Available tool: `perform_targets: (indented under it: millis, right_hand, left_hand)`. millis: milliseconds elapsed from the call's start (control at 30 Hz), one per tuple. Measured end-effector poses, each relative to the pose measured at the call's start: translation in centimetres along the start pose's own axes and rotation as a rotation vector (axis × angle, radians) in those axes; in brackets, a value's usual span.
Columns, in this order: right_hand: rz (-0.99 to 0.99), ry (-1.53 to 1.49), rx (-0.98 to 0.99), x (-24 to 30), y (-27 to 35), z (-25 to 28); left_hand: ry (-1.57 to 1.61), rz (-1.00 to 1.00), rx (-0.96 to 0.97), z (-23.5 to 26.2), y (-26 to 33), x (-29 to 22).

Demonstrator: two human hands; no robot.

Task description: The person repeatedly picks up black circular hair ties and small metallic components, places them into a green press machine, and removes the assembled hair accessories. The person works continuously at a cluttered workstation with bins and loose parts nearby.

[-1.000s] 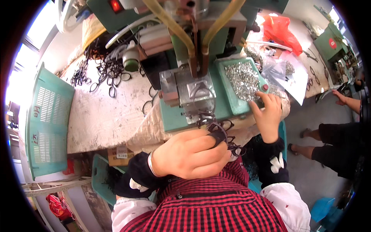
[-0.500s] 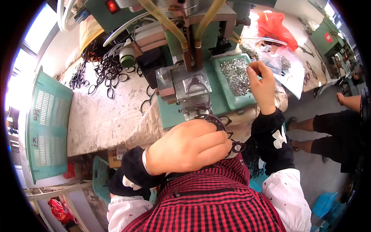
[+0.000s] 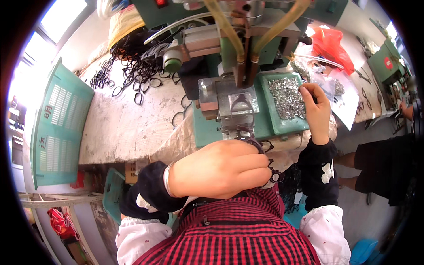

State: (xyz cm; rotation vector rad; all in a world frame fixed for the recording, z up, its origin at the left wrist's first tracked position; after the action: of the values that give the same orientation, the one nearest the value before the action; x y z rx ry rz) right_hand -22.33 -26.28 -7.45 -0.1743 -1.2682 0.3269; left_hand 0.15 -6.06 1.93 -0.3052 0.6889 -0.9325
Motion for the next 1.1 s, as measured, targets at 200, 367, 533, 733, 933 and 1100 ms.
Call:
perform_targets:
  millis: [200,367,533,733,933,1100]
  right_hand:
    - [0.268,0.413,-0.107,-2.7,0.5,-1.1]
    - [0.65,0.661,0.134,-0.3,1.0,-4.6]
    - [0.606,0.623,0.159,-1.5,-1.2,-5.0]
    - [0.256,0.373,-0.143,-3.0,1.4,-3.8]
    - [0.308,0.509,-0.054,-3.3,1.1,-4.3]
    - [0.282,0.569,-0.104,-4.9,1.3,-3.0]
  left_hand:
    - [0.047,-0.003,0.008,-0.2,0.0,0.2]
    - [0.001,-0.015,0.008,-0.5,0.4,0.4]
    - [-0.503,-0.199,-0.293,-2.0,3.5,-0.4]
    - [-0.822,0.766,-0.879,5.8,20.4,11.1]
    - [-1.0,1.425,-0.558,14.7,29.7,27.2]
    - [-0.631,1.775,-0.625,12.8,26.4,32.0]
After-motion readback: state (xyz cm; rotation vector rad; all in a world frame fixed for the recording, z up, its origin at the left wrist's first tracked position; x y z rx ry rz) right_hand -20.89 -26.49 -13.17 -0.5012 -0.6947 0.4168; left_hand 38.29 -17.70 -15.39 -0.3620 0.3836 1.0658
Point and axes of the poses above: each hand's wrist, its own y-axis away from the middle knuckle, its own z-axis out of the back of the hand, x = y × z, the point moved 1 cm from there along -y, towards the middle knuckle, and after that the axes turned 3 degrees about -z, right-handed, at the moved point
